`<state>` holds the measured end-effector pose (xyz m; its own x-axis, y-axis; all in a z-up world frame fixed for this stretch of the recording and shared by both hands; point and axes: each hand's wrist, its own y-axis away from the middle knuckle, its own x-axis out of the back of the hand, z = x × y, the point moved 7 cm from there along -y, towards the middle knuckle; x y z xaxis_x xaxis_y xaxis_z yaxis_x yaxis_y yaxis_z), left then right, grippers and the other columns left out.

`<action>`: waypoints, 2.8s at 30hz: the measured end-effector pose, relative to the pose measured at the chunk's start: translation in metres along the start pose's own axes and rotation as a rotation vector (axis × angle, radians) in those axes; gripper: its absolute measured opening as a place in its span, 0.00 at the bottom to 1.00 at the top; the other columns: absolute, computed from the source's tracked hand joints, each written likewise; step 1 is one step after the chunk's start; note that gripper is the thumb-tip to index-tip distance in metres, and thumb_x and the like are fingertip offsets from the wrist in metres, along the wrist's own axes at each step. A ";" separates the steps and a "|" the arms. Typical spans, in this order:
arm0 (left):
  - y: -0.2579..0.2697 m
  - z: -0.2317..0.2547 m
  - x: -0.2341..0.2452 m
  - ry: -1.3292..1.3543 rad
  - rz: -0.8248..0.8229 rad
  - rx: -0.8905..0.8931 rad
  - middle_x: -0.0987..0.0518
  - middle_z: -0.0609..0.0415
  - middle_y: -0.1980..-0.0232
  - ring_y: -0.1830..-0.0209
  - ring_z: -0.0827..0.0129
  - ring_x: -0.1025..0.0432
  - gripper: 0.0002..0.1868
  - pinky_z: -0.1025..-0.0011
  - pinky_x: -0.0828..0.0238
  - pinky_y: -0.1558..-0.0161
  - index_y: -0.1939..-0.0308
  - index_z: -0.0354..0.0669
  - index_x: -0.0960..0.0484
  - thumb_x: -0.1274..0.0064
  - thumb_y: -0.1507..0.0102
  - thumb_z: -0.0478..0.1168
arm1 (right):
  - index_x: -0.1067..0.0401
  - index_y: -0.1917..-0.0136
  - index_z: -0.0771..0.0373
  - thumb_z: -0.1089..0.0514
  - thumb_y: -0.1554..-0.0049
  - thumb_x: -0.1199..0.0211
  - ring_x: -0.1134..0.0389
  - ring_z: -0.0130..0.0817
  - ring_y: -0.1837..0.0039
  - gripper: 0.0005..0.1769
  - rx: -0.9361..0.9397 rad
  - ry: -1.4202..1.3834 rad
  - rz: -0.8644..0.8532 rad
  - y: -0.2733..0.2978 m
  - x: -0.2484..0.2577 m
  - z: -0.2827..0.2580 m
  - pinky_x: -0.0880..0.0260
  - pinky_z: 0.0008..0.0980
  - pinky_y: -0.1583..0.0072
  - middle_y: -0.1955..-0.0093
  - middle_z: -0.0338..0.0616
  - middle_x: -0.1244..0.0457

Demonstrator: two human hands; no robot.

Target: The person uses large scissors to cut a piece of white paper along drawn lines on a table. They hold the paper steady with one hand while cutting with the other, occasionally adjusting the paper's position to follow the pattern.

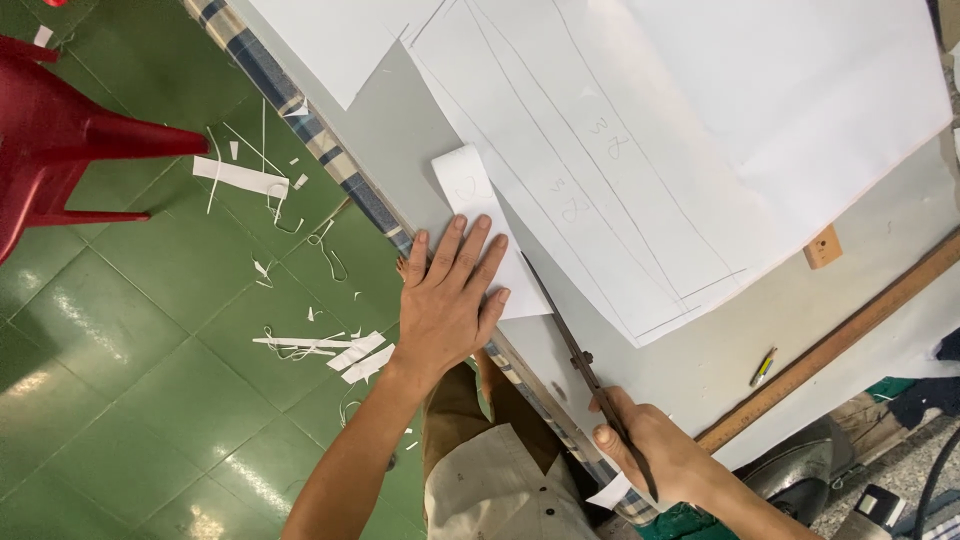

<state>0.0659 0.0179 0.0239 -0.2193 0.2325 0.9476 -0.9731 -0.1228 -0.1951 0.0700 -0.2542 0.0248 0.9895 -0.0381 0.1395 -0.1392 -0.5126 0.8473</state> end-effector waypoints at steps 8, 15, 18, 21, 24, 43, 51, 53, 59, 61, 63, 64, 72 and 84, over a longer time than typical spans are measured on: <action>0.000 0.000 -0.003 -0.008 -0.018 0.004 0.38 0.52 0.20 0.19 0.55 0.45 0.28 0.47 0.60 0.22 0.26 0.50 0.27 0.60 0.26 0.56 | 0.34 0.37 0.60 0.26 0.43 0.65 0.40 0.33 0.70 0.42 0.019 0.009 0.043 -0.004 -0.002 0.003 0.39 0.36 0.64 0.72 0.39 0.40; 0.001 -0.001 -0.004 -0.018 -0.023 0.002 0.37 0.52 0.20 0.19 0.55 0.44 0.28 0.47 0.60 0.21 0.25 0.50 0.28 0.59 0.26 0.56 | 0.34 0.38 0.57 0.28 0.42 0.63 0.45 0.30 0.71 0.37 -0.055 -0.007 0.028 -0.003 -0.005 0.005 0.43 0.34 0.66 0.73 0.36 0.43; 0.000 -0.001 -0.005 -0.014 -0.028 0.004 0.37 0.52 0.20 0.19 0.55 0.45 0.28 0.47 0.61 0.21 0.25 0.50 0.28 0.58 0.26 0.56 | 0.33 0.40 0.56 0.27 0.43 0.62 0.44 0.30 0.71 0.38 -0.095 -0.019 0.023 -0.005 -0.008 0.011 0.42 0.34 0.66 0.73 0.36 0.41; 0.001 -0.001 -0.005 -0.020 -0.018 0.001 0.37 0.51 0.20 0.19 0.54 0.45 0.28 0.46 0.61 0.21 0.25 0.50 0.27 0.60 0.26 0.56 | 0.33 0.42 0.57 0.28 0.41 0.62 0.46 0.29 0.72 0.35 -0.046 0.001 0.039 -0.004 -0.007 0.006 0.43 0.32 0.67 0.74 0.35 0.43; 0.000 -0.001 -0.004 -0.026 -0.014 -0.002 0.37 0.51 0.20 0.19 0.54 0.45 0.28 0.47 0.61 0.21 0.25 0.50 0.27 0.59 0.26 0.56 | 0.33 0.46 0.56 0.32 0.39 0.60 0.47 0.30 0.72 0.30 -0.027 -0.012 0.049 -0.005 -0.010 0.010 0.45 0.33 0.68 0.73 0.35 0.43; 0.002 -0.002 -0.008 -0.028 -0.064 0.000 0.40 0.51 0.19 0.18 0.55 0.48 0.32 0.46 0.63 0.21 0.23 0.42 0.33 0.66 0.25 0.56 | 0.34 0.39 0.59 0.26 0.43 0.63 0.44 0.30 0.71 0.40 0.005 0.000 0.027 -0.015 0.004 -0.017 0.44 0.35 0.66 0.71 0.37 0.40; 0.002 -0.002 -0.008 -0.041 -0.053 -0.004 0.39 0.51 0.19 0.18 0.55 0.47 0.31 0.46 0.59 0.21 0.24 0.43 0.32 0.64 0.25 0.55 | 0.35 0.40 0.55 0.27 0.43 0.64 0.40 0.33 0.72 0.36 -0.098 0.024 0.032 -0.018 -0.001 -0.011 0.40 0.35 0.66 0.73 0.38 0.38; 0.001 -0.002 -0.008 -0.037 -0.053 -0.005 0.39 0.51 0.19 0.18 0.55 0.47 0.30 0.46 0.60 0.21 0.24 0.43 0.31 0.64 0.25 0.54 | 0.34 0.41 0.55 0.28 0.42 0.64 0.39 0.33 0.71 0.35 -0.090 0.024 0.041 -0.019 -0.003 -0.010 0.39 0.35 0.65 0.72 0.38 0.37; 0.001 -0.002 -0.008 -0.054 -0.052 -0.009 0.38 0.51 0.20 0.19 0.55 0.46 0.30 0.46 0.60 0.21 0.24 0.43 0.32 0.64 0.25 0.54 | 0.33 0.48 0.55 0.29 0.41 0.64 0.42 0.32 0.72 0.32 -0.021 -0.006 0.078 -0.020 -0.003 -0.019 0.41 0.33 0.67 0.73 0.35 0.40; 0.000 -0.002 -0.007 -0.042 -0.040 -0.009 0.38 0.51 0.20 0.19 0.55 0.46 0.30 0.46 0.60 0.21 0.24 0.42 0.31 0.65 0.25 0.54 | 0.33 0.48 0.55 0.28 0.41 0.64 0.42 0.32 0.71 0.33 -0.046 -0.013 0.065 -0.019 -0.002 -0.016 0.40 0.34 0.66 0.73 0.36 0.40; 0.000 -0.002 -0.006 -0.062 -0.043 -0.010 0.37 0.51 0.20 0.19 0.55 0.45 0.30 0.47 0.60 0.21 0.24 0.43 0.30 0.66 0.25 0.54 | 0.33 0.46 0.58 0.30 0.40 0.60 0.48 0.27 0.72 0.32 0.026 -0.138 0.038 -0.017 -0.003 -0.019 0.46 0.30 0.68 0.73 0.33 0.45; 0.000 -0.002 -0.007 -0.064 -0.042 -0.010 0.37 0.51 0.20 0.19 0.55 0.45 0.30 0.47 0.60 0.21 0.24 0.43 0.30 0.66 0.25 0.54 | 0.33 0.46 0.58 0.30 0.40 0.60 0.48 0.27 0.72 0.32 0.028 -0.137 0.038 -0.017 0.000 -0.021 0.46 0.30 0.68 0.73 0.33 0.45; 0.003 -0.018 -0.006 0.252 -0.032 0.087 0.48 0.39 0.17 0.16 0.44 0.51 0.39 0.37 0.61 0.19 0.22 0.33 0.45 0.57 0.26 0.58 | 0.35 0.38 0.69 0.36 0.43 0.46 0.48 0.25 0.81 0.35 0.047 -0.495 0.342 0.003 0.007 0.003 0.44 0.26 0.75 0.82 0.32 0.47; -0.129 0.067 0.014 0.811 -0.490 0.226 0.19 0.54 0.72 0.74 0.65 0.24 0.14 0.66 0.38 0.74 0.62 0.47 0.26 0.49 0.32 0.52 | 0.36 0.42 0.64 0.37 0.41 0.45 0.34 0.37 0.72 0.29 -0.298 -0.688 0.789 0.056 0.061 0.024 0.33 0.35 0.63 0.73 0.45 0.36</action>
<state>0.1925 -0.0275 0.0794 0.1420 0.8906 0.4321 -0.9515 0.0024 0.3077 0.1238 -0.3058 0.0680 0.4143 -0.7849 0.4608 -0.6574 0.0921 0.7479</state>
